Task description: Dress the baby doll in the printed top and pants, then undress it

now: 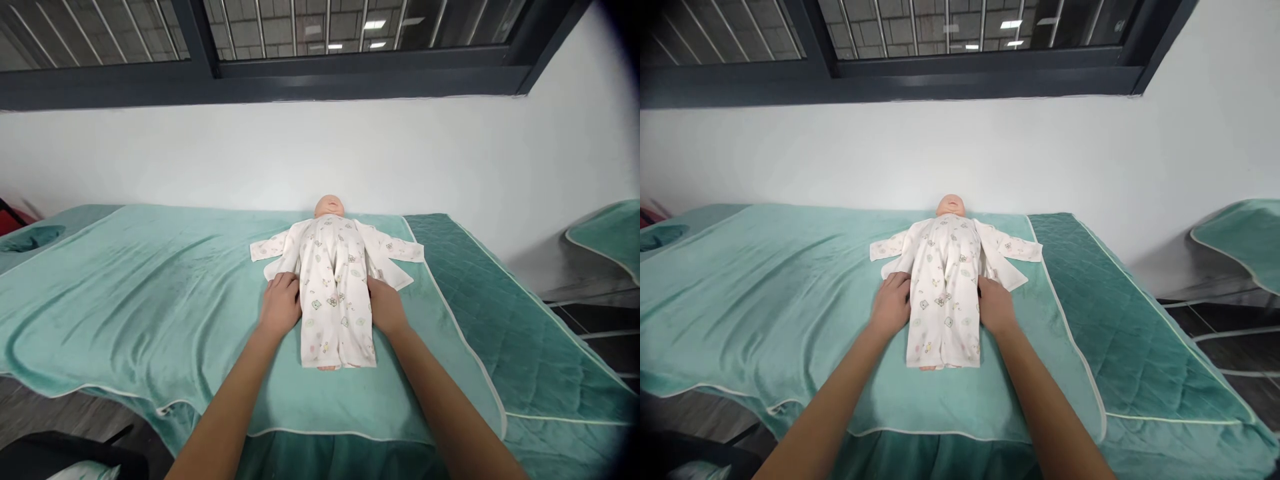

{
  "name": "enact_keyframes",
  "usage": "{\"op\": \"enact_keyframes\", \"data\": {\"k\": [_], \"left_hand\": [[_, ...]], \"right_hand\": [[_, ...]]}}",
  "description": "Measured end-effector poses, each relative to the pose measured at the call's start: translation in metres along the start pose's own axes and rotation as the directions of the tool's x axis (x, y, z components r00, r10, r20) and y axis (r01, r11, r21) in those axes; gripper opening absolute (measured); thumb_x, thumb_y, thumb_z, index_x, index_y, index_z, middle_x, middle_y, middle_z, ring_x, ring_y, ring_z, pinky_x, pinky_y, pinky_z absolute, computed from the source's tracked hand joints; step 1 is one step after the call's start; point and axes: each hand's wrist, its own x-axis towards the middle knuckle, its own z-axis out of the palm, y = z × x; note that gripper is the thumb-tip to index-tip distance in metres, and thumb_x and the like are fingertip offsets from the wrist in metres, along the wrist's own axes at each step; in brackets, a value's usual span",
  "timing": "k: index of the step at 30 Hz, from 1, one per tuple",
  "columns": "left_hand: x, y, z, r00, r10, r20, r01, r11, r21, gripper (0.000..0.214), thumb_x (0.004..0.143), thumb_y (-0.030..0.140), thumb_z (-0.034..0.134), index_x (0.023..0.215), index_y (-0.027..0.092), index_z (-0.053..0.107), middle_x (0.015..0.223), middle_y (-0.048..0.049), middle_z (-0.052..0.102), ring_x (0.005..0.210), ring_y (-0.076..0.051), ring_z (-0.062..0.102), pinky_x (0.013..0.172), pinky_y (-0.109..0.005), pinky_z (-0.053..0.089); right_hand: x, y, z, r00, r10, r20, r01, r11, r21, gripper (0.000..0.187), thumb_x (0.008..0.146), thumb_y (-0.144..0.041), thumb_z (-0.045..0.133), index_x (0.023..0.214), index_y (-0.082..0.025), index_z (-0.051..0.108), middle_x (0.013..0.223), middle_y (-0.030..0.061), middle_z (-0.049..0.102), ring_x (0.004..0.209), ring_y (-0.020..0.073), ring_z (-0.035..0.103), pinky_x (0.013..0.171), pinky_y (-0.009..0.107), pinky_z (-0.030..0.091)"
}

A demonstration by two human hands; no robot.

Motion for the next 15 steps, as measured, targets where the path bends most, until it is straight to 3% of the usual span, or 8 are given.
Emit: {"op": "enact_keyframes", "data": {"k": [5, 7, 10, 12, 15], "left_hand": [[0.002, -0.005, 0.004, 0.98, -0.182, -0.081, 0.183, 0.983, 0.004, 0.024, 0.095, 0.03, 0.044, 0.083, 0.021, 0.063, 0.103, -0.0089, 0.066, 0.102, -0.028, 0.056, 0.083, -0.042, 0.043], [0.003, -0.01, 0.005, 0.944, -0.313, -0.106, 0.314, 0.949, -0.003, 0.022, 0.095, 0.033, 0.044, 0.088, 0.021, 0.062, 0.104, -0.0094, 0.066, 0.103, -0.029, 0.056, 0.084, -0.044, 0.043], [0.008, -0.02, 0.009, 0.866, -0.484, -0.122, 0.489, 0.872, 0.01, 0.025, 0.092, 0.036, 0.048, 0.105, 0.02, 0.061, 0.115, -0.0117, 0.065, 0.109, -0.033, 0.055, 0.089, -0.048, 0.043], [0.011, -0.025, 0.011, 0.833, -0.539, -0.126, 0.547, 0.836, 0.041, 0.034, 0.09, 0.039, 0.05, 0.116, 0.018, 0.058, 0.125, -0.0141, 0.061, 0.117, -0.035, 0.052, 0.095, -0.05, 0.041], [0.017, -0.031, 0.012, 0.793, -0.593, -0.138, 0.606, 0.792, 0.081, 0.043, 0.088, 0.044, 0.052, 0.12, 0.016, 0.056, 0.132, -0.0169, 0.056, 0.123, -0.037, 0.049, 0.1, -0.051, 0.038]], "right_hand": [[-0.002, 0.002, 0.001, 0.996, 0.018, -0.093, -0.004, 0.989, 0.151, 0.015, 0.092, -0.027, 0.045, 0.084, -0.022, 0.057, 0.085, 0.0041, 0.065, 0.079, 0.0205, 0.058, 0.065, 0.028, 0.037], [0.0, 0.008, 0.001, 0.977, 0.018, -0.213, 0.028, 0.977, 0.212, 0.017, 0.092, -0.026, 0.044, 0.094, -0.022, 0.06, 0.091, 0.0056, 0.065, 0.087, 0.0215, 0.059, 0.075, 0.031, 0.043], [0.009, 0.03, -0.003, 0.907, 0.071, -0.415, 0.019, 0.978, 0.208, 0.02, 0.09, -0.025, 0.045, 0.1, -0.019, 0.062, 0.099, 0.0098, 0.064, 0.098, 0.0243, 0.058, 0.088, 0.038, 0.044], [0.018, 0.052, -0.009, 0.869, 0.169, -0.466, -0.071, 0.973, 0.22, 0.024, 0.088, -0.027, 0.047, 0.102, -0.017, 0.062, 0.103, 0.0125, 0.064, 0.098, 0.025, 0.058, 0.088, 0.039, 0.045], [0.031, 0.082, -0.018, 0.85, 0.376, -0.368, -0.28, 0.915, 0.289, 0.027, 0.084, -0.031, 0.051, 0.102, -0.016, 0.064, 0.101, 0.0129, 0.067, 0.088, 0.0235, 0.061, 0.083, 0.038, 0.046]]}}
